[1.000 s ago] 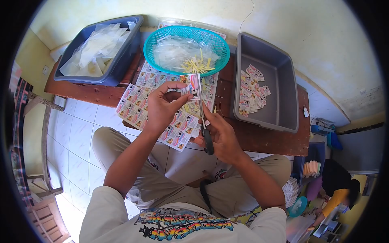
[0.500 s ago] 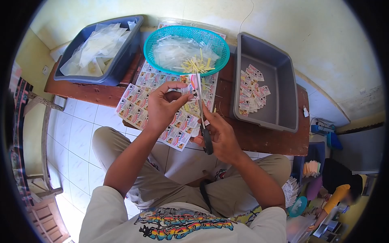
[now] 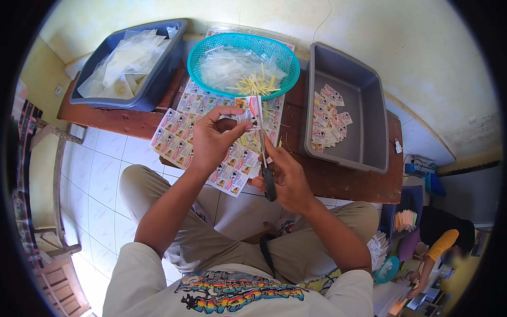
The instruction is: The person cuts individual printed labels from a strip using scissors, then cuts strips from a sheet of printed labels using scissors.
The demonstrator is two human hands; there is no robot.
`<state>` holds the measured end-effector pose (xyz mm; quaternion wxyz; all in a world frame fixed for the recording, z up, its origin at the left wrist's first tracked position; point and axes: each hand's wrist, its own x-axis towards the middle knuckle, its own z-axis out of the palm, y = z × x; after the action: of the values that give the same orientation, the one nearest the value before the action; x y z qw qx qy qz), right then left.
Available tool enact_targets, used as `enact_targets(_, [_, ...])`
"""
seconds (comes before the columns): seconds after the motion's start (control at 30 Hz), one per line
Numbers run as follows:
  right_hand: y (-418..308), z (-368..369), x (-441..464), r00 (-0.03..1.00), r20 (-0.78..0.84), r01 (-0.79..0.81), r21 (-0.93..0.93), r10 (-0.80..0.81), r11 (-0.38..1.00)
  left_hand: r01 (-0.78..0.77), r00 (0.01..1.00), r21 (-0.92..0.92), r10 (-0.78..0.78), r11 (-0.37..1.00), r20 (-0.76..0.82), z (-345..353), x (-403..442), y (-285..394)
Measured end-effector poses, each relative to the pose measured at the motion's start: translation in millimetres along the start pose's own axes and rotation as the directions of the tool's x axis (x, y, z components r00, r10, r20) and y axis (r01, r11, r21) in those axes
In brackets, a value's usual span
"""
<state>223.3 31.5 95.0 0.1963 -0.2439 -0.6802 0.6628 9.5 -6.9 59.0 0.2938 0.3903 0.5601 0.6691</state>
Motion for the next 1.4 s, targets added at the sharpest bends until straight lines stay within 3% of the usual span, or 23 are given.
enact_targets(1.4, [3.2, 4.5, -2.2, 1.000, -0.017, -0.001, -0.005, 0.001, 1.000, 0.003, 0.999, 0.011, -0.003, 1.000, -0.047, 1.3, -2.6, 1.6])
